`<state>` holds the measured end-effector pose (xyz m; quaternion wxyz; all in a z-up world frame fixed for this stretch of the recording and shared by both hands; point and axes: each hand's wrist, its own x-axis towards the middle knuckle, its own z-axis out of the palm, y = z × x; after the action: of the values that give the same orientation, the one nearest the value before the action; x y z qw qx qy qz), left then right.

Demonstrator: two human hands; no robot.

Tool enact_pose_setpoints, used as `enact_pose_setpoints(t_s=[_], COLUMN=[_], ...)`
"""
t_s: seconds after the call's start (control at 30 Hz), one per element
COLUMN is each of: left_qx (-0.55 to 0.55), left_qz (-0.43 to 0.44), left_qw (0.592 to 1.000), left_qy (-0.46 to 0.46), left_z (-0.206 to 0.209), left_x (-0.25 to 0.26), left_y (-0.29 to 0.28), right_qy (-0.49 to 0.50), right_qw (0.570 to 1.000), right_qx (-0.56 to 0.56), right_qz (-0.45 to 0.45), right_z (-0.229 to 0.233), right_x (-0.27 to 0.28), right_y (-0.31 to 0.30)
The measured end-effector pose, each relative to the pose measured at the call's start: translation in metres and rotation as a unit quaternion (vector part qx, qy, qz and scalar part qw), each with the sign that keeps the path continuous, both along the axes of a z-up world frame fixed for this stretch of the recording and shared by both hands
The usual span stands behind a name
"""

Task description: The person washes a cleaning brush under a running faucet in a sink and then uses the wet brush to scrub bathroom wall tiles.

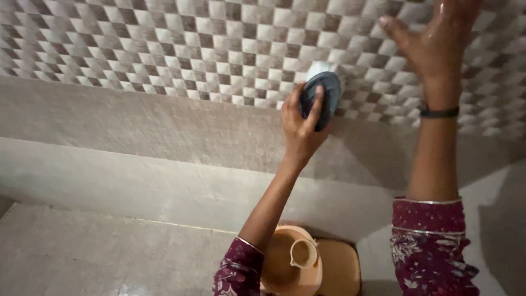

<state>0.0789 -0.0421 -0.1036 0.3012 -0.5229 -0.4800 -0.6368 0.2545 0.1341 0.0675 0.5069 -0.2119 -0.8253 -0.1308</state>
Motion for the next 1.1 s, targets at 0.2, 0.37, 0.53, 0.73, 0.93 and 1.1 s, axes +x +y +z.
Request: enact_pose_setpoints(t_s=[0.2,0.37,0.53,0.73,0.93,1.1], left_qx=[-0.157,-0.187,-0.129,-0.022,-0.122,-0.201], left_qz=[-0.405,-0.452,-0.191,-0.006,0.249,0.184], left_qw=[0.808,0.777,0.971,0.997,0.954,0.958], left_qy=[-0.398,-0.396,-0.064,0.079,0.113,0.084], left_z=[-0.02,-0.008,0.047,0.081,0.136,0.156], left_x=[0.039,0.088,0.097,0.026,-0.097,-0.113], left_y=[0.019,0.018,-0.012,0.025,0.027,0.014], right_qy=[0.297,0.392,0.465,0.491,0.458,0.202], right_qw=[0.839,0.538,0.469,0.587,0.873,0.94], right_qx=[-0.332,-0.541,-0.522,-0.397,-0.032,0.194], right_qz=[0.312,0.515,0.54,0.506,0.166,-0.197], right_z=[-0.119,-0.177,-0.159,-0.107,-0.053,-0.047], right_x=[0.014,0.021,0.04,0.066,0.027,-0.082], right_y=[-0.087,-0.121,-0.129,-0.129,-0.002,-0.01])
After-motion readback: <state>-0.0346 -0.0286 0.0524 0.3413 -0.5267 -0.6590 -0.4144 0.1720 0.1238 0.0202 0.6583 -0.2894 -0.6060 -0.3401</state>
